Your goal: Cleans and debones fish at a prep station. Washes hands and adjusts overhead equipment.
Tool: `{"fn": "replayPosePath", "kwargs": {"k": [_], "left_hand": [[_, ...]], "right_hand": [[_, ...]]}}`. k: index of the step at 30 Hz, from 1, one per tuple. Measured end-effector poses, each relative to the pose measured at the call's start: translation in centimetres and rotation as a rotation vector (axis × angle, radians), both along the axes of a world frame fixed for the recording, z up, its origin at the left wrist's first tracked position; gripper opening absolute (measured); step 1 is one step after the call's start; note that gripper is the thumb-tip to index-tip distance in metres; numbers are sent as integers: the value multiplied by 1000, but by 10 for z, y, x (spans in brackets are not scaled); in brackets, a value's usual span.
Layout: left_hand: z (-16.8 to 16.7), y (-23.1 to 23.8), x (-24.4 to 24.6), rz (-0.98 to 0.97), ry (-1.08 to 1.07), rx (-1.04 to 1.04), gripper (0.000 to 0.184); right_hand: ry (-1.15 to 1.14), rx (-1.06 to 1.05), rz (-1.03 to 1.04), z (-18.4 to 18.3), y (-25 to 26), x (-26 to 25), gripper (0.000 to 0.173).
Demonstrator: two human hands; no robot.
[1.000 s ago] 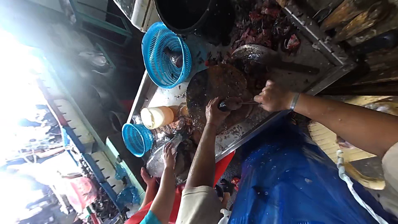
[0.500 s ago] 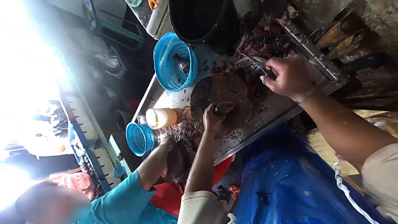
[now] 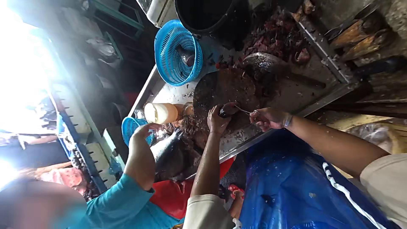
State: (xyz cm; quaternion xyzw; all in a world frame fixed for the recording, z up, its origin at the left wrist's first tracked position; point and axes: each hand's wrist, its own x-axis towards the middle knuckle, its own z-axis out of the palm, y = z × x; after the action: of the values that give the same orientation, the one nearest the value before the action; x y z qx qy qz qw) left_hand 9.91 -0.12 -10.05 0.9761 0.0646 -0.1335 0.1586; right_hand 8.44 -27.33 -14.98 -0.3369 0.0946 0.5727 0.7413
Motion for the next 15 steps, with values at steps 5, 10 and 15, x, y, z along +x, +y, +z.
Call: {"fn": "replayPosePath", "kwargs": {"k": [5,10,15], "left_hand": [[-1,0,-2,-10,-10,22,65],[4,-3,3,25,-2,-7,62],[2,-2,2,2,-1,14,62]], "right_hand": [[44,-20,-13,-6,8,0,37],[-79,-39,-397,22,-12,-4,14],[-578,-155,-402,76,-61,25,11]]}}
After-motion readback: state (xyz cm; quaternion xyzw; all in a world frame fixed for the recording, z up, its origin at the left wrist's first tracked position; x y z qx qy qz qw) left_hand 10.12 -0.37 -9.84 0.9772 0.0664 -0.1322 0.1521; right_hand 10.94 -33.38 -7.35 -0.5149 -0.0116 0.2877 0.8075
